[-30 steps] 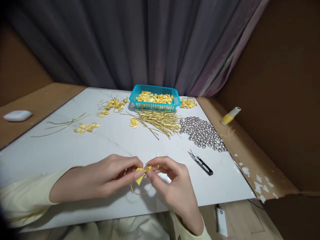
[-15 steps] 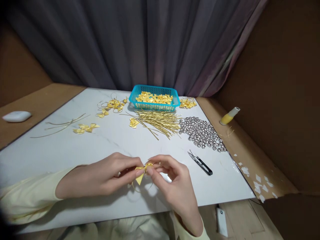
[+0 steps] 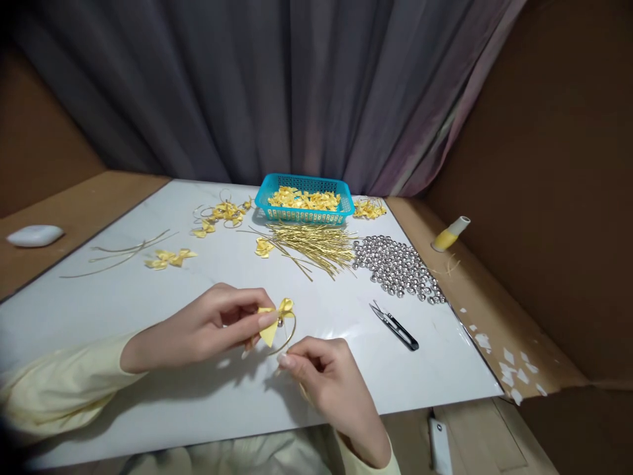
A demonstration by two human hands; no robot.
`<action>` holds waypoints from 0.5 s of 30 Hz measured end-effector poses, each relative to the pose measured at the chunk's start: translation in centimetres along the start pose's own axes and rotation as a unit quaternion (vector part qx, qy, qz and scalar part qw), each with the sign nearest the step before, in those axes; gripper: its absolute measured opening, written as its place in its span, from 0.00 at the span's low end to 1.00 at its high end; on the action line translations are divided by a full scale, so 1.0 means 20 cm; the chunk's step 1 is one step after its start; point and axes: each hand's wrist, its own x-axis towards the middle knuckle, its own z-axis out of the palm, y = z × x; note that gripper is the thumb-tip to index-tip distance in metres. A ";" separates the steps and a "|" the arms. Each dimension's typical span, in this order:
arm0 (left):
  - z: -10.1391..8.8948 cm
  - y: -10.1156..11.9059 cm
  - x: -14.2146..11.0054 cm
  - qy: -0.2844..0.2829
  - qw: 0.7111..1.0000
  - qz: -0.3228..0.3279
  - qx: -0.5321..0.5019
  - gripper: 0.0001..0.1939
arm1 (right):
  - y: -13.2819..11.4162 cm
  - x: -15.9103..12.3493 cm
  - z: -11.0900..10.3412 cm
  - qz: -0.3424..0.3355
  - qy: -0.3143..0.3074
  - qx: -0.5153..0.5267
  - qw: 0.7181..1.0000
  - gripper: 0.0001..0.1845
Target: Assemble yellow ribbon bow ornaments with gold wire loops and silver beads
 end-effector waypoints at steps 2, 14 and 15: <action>0.00 0.00 0.00 0.015 1.000 -0.002 -0.012 0.11 | -0.01 -0.01 0.00 0.000 0.022 -0.005 1.000 0.15; -0.02 0.02 -0.01 0.061 0.983 -0.062 -0.162 0.11 | -0.07 -0.06 0.00 -0.079 0.161 0.001 0.984 0.13; -0.02 0.02 -0.01 0.070 0.979 -0.067 -0.181 0.11 | -0.07 -0.08 0.00 -0.092 0.191 0.008 0.977 0.12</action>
